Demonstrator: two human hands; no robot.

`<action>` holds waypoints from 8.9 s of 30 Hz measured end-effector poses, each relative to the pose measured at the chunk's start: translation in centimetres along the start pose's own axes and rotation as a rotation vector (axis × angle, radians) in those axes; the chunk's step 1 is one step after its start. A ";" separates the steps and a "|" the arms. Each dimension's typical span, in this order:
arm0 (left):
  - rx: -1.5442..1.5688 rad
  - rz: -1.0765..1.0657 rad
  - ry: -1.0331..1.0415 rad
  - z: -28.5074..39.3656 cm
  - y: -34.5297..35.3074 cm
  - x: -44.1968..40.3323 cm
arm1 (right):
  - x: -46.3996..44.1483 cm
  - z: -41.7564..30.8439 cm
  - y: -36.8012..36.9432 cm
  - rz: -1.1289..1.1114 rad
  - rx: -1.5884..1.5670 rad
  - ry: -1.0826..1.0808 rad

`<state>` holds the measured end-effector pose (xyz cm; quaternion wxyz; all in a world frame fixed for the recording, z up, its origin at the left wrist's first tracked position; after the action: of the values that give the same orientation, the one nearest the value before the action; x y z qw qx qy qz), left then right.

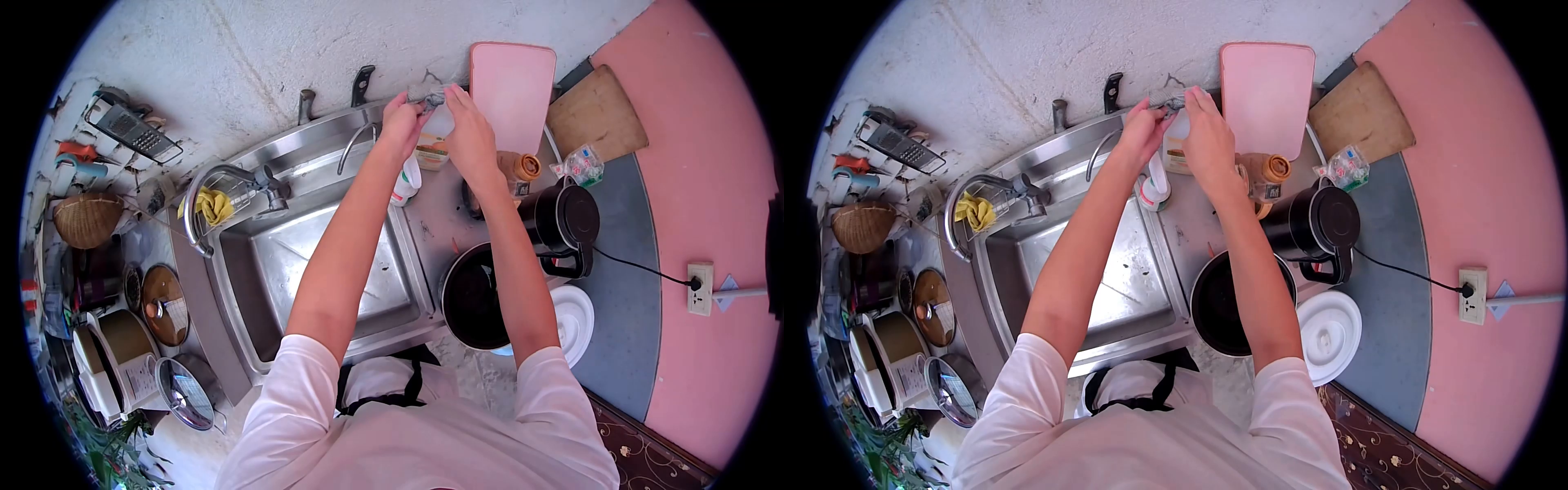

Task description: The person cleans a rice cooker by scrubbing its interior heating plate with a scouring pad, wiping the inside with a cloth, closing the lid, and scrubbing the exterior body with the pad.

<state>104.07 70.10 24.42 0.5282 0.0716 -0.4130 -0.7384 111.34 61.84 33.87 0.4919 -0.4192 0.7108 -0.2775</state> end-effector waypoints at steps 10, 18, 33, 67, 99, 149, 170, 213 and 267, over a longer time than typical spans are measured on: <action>0.060 -0.100 0.082 0.2 -0.1 0.3 | 0.2 0.0 0.2 -0.041 -0.021 0.011; 0.017 -0.170 0.119 5.1 0.4 7.2 | -1.1 -1.0 -1.2 -0.116 -0.070 0.057; 0.167 0.047 0.138 7.4 -18.1 46.9 | 21.6 -32.8 0.9 -0.842 -1.297 0.087; 0.475 0.747 0.883 29.7 -65.9 93.3 | 41.2 -97.4 6.4 -1.294 -1.077 -0.831; -0.475 0.303 0.817 49.1 -74.4 67.2 | 14.8 -105.0 22.9 -0.594 -0.042 -0.489; -0.770 0.289 0.903 47.7 -70.3 72.6 | 13.3 -106.0 23.9 -0.380 0.153 -0.399; -0.659 0.480 0.975 46.8 -72.5 70.8 | 12.0 -106.5 25.0 -0.406 0.234 -0.645; -0.621 0.745 0.924 37.8 -71.2 73.0 | 11.8 -106.7 25.0 -0.489 0.082 -0.688; -0.877 0.727 1.053 44.4 -67.9 74.5 | 12.9 -107.4 24.8 -0.516 0.010 -0.745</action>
<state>-1.12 38.11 31.33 0.8441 0.0573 0.2250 -0.4832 1.11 60.92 46.70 0.6311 -0.6514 0.3563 -0.2246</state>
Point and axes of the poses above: each hand's wrist, its own x-axis away from the middle knuckle, its own y-axis out of the palm, z = x × y, the point moved 9 cm from there along -x, towards the middle knuckle, and after that the axes turned 3 degrees about -y, right-handed, at the moved point
